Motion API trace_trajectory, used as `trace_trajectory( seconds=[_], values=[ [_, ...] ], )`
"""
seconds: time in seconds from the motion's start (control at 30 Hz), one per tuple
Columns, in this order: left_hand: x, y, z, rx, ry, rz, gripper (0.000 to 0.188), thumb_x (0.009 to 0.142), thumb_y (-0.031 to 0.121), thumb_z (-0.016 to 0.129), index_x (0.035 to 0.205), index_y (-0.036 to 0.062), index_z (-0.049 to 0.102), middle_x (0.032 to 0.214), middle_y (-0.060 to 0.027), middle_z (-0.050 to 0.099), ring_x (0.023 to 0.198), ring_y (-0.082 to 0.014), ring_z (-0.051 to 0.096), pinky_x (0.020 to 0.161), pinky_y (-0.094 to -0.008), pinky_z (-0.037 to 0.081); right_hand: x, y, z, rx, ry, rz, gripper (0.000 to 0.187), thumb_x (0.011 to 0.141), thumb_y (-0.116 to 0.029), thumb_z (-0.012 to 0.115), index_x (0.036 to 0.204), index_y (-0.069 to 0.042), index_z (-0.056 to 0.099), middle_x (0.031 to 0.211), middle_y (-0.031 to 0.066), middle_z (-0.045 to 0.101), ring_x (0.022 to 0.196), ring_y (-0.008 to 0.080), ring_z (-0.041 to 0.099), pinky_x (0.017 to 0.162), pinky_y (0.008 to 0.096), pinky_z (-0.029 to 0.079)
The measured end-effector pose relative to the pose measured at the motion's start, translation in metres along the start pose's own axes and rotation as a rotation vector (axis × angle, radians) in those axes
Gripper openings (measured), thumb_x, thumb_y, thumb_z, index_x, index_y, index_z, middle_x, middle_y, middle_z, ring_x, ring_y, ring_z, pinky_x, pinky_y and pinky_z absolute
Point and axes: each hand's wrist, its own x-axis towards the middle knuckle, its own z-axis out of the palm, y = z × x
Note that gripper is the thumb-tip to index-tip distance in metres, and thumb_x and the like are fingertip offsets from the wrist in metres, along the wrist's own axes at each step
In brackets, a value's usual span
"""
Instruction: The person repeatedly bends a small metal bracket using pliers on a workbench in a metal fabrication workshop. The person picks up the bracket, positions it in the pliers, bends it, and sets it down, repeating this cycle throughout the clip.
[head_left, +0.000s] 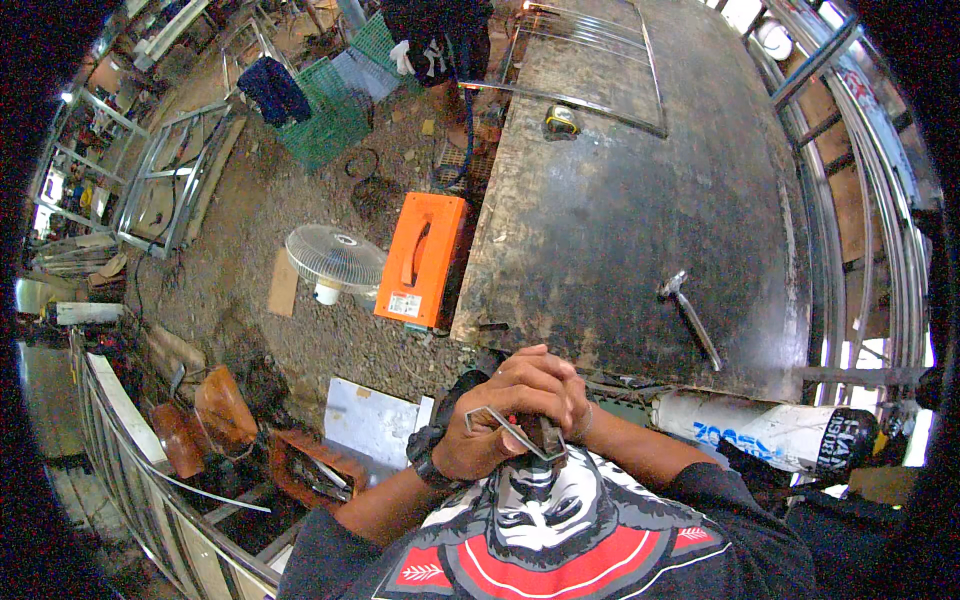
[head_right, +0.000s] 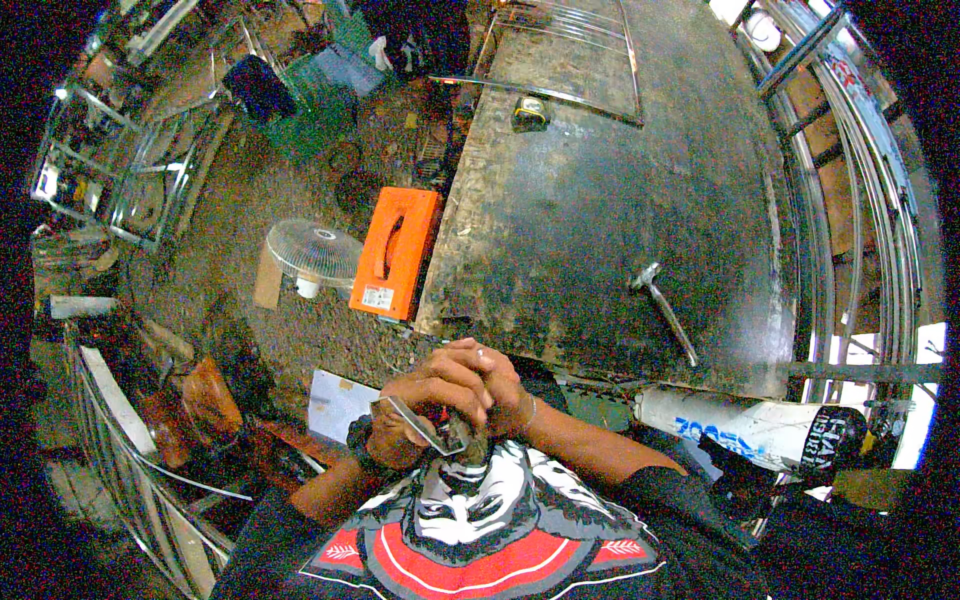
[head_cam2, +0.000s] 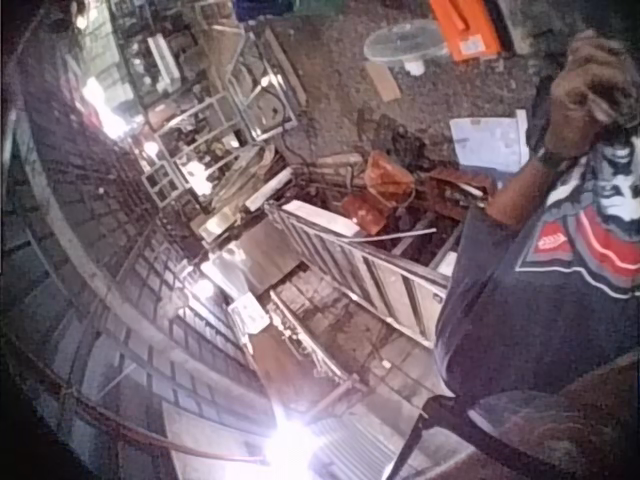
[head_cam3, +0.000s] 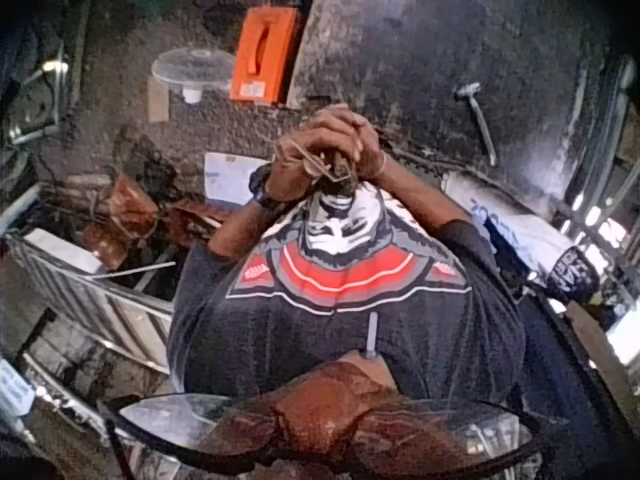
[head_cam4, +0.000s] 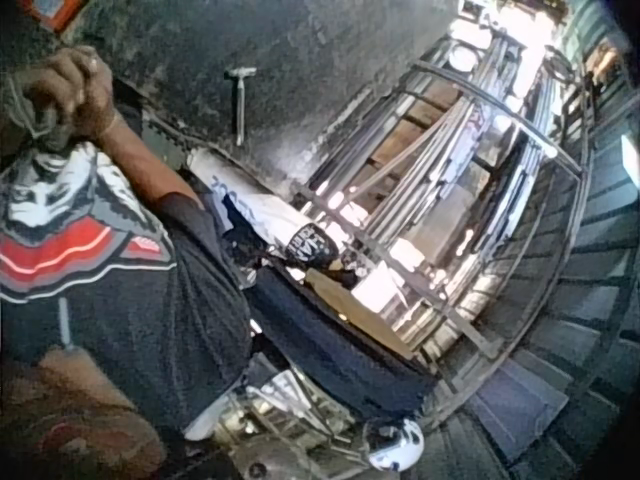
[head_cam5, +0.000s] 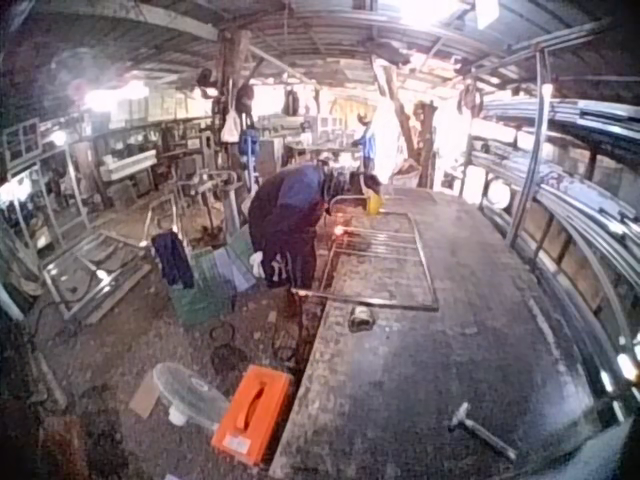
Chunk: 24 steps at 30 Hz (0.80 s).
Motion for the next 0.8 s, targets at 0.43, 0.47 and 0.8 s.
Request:
trace_trajectory(
  seconds=[0.43, 0.47, 0.8],
  values=[
    [-0.006, -0.013, -0.033, 0.446, 0.169, -0.021, 0.03, 0.082, 0.004, 0.082, 0.111, 0.004, 0.073, 0.102, -0.0145, 0.074, 0.093, -0.0287, 0.073, 0.078, -0.0355, 0.058, 0.047, -0.015, -0.071, -0.314, -0.162, -0.115, 0.022, 0.084, -0.011, 0.073, 0.105, -0.006, 0.068, 0.089, 0.0114, 0.065, 0.073, 0.0321, 0.061, 0.066, 0.0421, 0.048],
    [-0.007, -0.018, -0.03, 0.437, 0.193, -0.035, 0.03, 0.082, 0.004, 0.082, 0.111, 0.0038, 0.073, 0.102, -0.0146, 0.074, 0.094, -0.0289, 0.073, 0.078, -0.0355, 0.058, 0.048, -0.015, -0.075, -0.443, -0.169, -0.138, 0.026, 0.084, -0.012, 0.074, 0.109, -0.008, 0.069, 0.091, 0.0117, 0.063, 0.076, 0.0314, 0.061, 0.067, 0.0422, 0.048],
    [-0.016, -0.068, 0.012, 0.484, 0.523, -0.187, 0.019, 0.087, 0.003, 0.076, 0.106, 0.0027, 0.072, 0.099, -0.0143, 0.072, 0.091, -0.0268, 0.072, 0.08, -0.0336, 0.056, 0.058, -0.016, -0.101, -0.532, -0.536, 0.534, 0.069, 0.084, -0.016, 0.079, 0.148, -0.023, 0.055, 0.107, 0.02, 0.06, 0.095, 0.0373, 0.062, 0.083, 0.0433, 0.052]
  ],
)
